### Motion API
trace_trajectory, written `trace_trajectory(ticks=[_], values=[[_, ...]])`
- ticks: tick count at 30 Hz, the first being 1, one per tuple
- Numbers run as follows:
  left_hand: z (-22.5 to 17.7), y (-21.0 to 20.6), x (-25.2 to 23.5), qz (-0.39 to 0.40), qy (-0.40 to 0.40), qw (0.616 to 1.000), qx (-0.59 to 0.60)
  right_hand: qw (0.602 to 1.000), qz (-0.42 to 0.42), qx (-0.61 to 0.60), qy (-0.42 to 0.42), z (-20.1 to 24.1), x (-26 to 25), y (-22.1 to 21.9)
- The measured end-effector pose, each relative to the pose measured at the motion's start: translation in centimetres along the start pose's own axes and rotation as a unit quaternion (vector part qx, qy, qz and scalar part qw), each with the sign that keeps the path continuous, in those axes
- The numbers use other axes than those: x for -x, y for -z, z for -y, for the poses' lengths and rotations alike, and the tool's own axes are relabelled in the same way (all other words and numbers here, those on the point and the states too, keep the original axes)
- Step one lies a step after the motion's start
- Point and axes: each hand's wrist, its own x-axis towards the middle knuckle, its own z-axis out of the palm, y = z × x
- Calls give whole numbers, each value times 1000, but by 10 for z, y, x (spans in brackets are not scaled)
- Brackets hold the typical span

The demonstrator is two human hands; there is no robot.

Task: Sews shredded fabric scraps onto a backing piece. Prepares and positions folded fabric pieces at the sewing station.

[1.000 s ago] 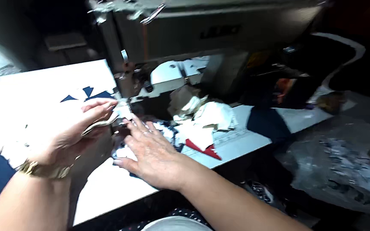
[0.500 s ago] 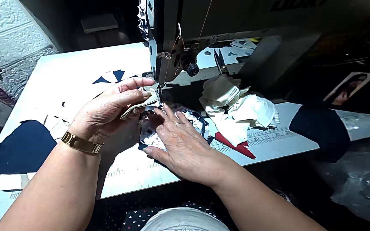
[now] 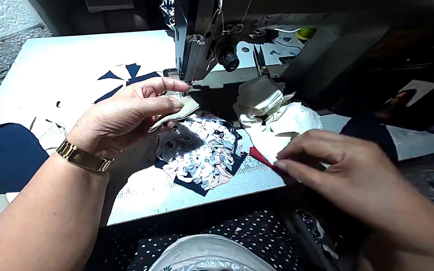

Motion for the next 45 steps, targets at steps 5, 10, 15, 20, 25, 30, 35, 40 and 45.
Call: trace_trajectory(ticks=[5,10,15,20,25,30,35,40,45], values=[[3,6,-1,-6,-4,997,-81,1000,-14,18,-20,-3,15,-14],[-1,-11,-4,-80,33,995,-59,999,-33,7,-38,-10,12,-16],[9,-6,-7,-75,9,997,8,949,-142,-237,-148,-11,2,-8],[8,-6,-5,-73,16,997,18,879,-174,-389,-214,-13,-4,-9],[12,-2,-4,-71,16,997,22,884,-152,-422,-136,-12,-4,-12],[9,-3,-3,-61,14,998,-8,907,-125,-390,-102,-7,-11,-13],[12,5,0,-49,2,999,-12,958,-107,-230,-131,-10,-13,-17],[12,1,1,-28,-12,1000,3,925,-136,-344,-90,-10,-13,-13],[8,-3,1,19,8,1000,9,905,-124,-402,-65,-1,-25,-22]])
